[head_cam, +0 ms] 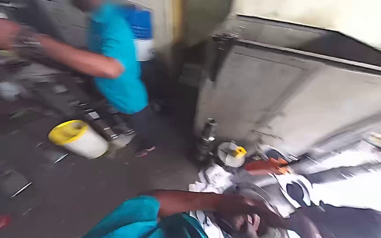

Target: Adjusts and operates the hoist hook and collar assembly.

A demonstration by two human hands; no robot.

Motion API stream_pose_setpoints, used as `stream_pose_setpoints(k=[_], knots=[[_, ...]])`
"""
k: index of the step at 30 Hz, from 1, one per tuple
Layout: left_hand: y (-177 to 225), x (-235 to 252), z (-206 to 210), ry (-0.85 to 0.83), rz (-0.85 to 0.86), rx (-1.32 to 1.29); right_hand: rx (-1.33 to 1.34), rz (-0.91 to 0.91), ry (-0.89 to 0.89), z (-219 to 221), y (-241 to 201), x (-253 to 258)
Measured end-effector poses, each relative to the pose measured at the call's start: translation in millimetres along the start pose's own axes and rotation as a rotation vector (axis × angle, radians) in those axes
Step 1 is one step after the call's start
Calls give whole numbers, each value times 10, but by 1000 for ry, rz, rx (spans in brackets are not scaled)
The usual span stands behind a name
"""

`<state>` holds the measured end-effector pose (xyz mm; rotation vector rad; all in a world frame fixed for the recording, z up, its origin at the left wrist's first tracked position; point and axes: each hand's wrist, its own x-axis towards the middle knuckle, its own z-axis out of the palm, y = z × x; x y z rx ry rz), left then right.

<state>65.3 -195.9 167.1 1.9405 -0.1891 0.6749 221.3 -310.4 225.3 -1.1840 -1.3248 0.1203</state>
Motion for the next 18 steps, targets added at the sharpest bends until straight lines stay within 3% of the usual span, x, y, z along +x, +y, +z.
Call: stream_pose_setpoints(k=[3, 7, 9, 11, 12, 14, 16, 18], knots=[[-86, 219, -128, -150, 56, 84, -64, 46, 44, 67, -118, 210], [-129, 389, -122, -226, 154, 188, 53, -78, -122, 60, -56, 320], [-220, 401, -97, -198, 197, 212, 204, -15, -218, -30, -29, 293], [-232, 309, -121, -185, 199, 240, 522, 160, -294, -148, 113, 231], [-196, 266, -148, -163, 233, 254, 619, 195, -287, -200, 256, 226], [-154, 237, -198, -83, 330, 288, 523, 231, -217, -436, 732, 303], [-146, 187, -217, -41, 386, 274, 303, 370, -48, -667, 1385, 309], [-139, 156, -236, -25, 398, 279, 60, 582, -74, -686, 1966, 376]])
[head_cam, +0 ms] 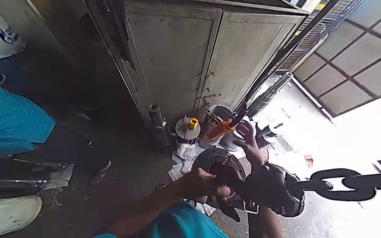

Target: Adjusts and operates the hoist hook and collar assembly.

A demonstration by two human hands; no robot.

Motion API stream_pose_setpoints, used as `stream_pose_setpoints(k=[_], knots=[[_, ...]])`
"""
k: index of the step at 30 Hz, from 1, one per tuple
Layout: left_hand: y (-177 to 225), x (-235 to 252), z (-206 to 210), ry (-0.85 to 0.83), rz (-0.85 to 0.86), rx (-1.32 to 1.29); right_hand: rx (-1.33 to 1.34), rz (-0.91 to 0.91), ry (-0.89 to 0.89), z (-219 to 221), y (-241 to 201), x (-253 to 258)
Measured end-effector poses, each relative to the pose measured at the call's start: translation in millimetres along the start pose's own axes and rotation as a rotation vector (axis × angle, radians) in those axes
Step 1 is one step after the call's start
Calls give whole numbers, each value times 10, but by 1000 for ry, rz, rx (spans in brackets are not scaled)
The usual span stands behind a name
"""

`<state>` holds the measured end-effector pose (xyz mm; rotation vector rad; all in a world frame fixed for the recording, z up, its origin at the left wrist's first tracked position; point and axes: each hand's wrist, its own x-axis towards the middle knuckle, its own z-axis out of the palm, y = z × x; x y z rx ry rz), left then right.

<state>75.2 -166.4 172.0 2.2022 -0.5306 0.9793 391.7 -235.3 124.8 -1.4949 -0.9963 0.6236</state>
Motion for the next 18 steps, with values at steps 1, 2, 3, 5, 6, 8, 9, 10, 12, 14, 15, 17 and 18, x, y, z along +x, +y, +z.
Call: stream_pose_setpoints(k=[1, 2, 3, 5, 6, 8, 9, 10, 12, 14, 15, 17, 18], knots=[[-8, -12, -8, -1, -4, 12, -63, 71, -51, 60, 133, 186], [-20, -17, -13, 4, -19, 16, -97, 89, -91, 151, 231, 367], [-31, -21, -9, 12, -37, 21, -92, 73, -95, 233, 313, 530], [-36, -20, 4, 27, -65, 57, 8, 18, -43, 330, 373, 767], [-35, -15, -9, 36, -73, 78, 49, -10, -9, 334, 381, 849], [-23, -9, -44, 70, -94, 105, 27, -34, 66, 244, 407, 877], [-20, -16, -82, 80, -113, 111, -10, -75, 101, 144, 494, 851], [-20, -36, -124, 85, -141, 124, -68, -151, 138, 22, 630, 803], [-47, -108, -202, 78, -197, 159, -215, -157, 257, -247, 737, 589], [-92, -200, -204, 55, -238, 173, -324, -22, 390, -466, 608, 159], [-116, -232, -176, 34, -264, 143, -397, 27, 451, -564, 558, -74], [-213, -263, -66, -4, -279, 48, -530, 97, 507, -756, 458, -547], [-261, -248, -17, -21, -273, -2, -557, 123, 539, -810, 432, -779]])
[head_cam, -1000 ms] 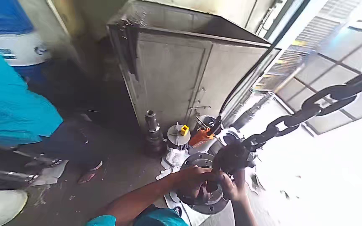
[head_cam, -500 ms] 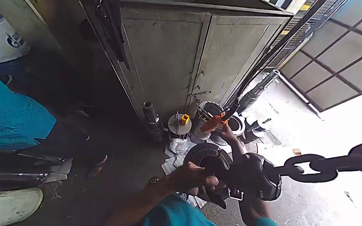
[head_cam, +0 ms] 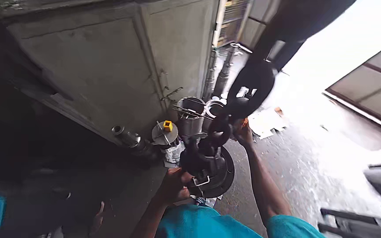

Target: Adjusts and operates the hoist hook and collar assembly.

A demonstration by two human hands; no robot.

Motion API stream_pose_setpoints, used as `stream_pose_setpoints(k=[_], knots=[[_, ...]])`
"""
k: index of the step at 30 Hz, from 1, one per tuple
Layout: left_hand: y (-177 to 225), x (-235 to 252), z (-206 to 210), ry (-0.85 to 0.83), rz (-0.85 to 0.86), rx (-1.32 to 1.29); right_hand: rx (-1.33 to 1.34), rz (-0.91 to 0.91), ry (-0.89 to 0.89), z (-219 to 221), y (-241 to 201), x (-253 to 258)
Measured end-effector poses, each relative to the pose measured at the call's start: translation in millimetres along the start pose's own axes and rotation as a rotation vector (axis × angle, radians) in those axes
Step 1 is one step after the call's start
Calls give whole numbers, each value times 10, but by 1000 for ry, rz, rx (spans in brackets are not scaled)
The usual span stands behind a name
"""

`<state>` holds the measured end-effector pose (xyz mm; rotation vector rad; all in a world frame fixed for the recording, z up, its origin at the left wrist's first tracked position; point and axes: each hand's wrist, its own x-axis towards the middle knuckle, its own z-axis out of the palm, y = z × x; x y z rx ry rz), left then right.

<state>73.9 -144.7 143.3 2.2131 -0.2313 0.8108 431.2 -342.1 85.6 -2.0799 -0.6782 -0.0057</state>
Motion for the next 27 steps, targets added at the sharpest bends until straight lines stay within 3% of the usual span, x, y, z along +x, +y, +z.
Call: stream_pose_setpoints(k=[3, 6, 10, 15, 21, 27], knots=[[-100, 115, 131, -63, 38, -168, 56, 106, 102, -326, 168, -655], [-180, 199, 178, -186, 101, -306, 155, 228, 224, -480, -43, -1389], [-269, 436, 76, -305, 251, -345, 151, 326, 500, -382, -403, -2200], [-377, 598, -34, -437, 320, -419, 7, 298, 763, 6, -886, -3092], [-342, 558, -55, -554, 336, -461, -231, 429, 752, 421, -1503, -3509], [-307, 314, -235, -517, 291, -564, -40, 566, 705, 635, -1810, -3521]])
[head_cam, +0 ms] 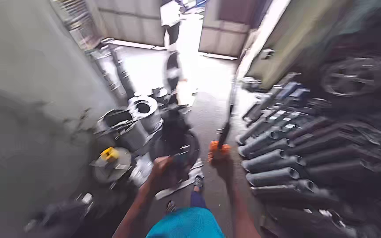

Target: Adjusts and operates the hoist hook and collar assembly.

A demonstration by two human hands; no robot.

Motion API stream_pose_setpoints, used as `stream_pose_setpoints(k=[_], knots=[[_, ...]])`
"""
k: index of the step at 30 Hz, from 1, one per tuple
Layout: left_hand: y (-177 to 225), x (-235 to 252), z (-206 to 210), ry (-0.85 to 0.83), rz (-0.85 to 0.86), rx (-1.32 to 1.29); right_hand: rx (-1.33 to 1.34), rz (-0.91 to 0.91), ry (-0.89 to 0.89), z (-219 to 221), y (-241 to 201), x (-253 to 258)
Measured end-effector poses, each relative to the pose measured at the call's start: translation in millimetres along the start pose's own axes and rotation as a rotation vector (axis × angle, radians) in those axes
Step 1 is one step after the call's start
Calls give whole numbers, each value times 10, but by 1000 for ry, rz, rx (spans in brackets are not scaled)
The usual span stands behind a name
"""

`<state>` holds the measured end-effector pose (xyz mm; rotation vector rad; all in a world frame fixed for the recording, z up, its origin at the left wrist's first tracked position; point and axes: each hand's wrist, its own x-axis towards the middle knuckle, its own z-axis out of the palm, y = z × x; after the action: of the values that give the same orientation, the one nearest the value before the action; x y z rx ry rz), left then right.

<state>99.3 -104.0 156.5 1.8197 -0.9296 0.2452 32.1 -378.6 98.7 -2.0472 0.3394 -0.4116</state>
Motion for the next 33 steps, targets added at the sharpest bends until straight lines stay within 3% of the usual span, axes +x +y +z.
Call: stream_pose_setpoints(k=[10, 13, 20, 28, 33], knots=[[123, -101, 110, -66, -24, -229, 48, -158, 62, -75, 33, 113], [107, -157, 155, -23, -48, -148, 20, 11, 38, -98, 23, 71], [8, -308, 113, -14, -43, -67, 83, -182, 0, 15, 210, 200], [87, -594, 63, -19, -84, -34, 122, -83, -67, 207, 96, 267], [118, -793, 63, 22, -143, -54, 174, -130, -106, 236, 95, 285]])
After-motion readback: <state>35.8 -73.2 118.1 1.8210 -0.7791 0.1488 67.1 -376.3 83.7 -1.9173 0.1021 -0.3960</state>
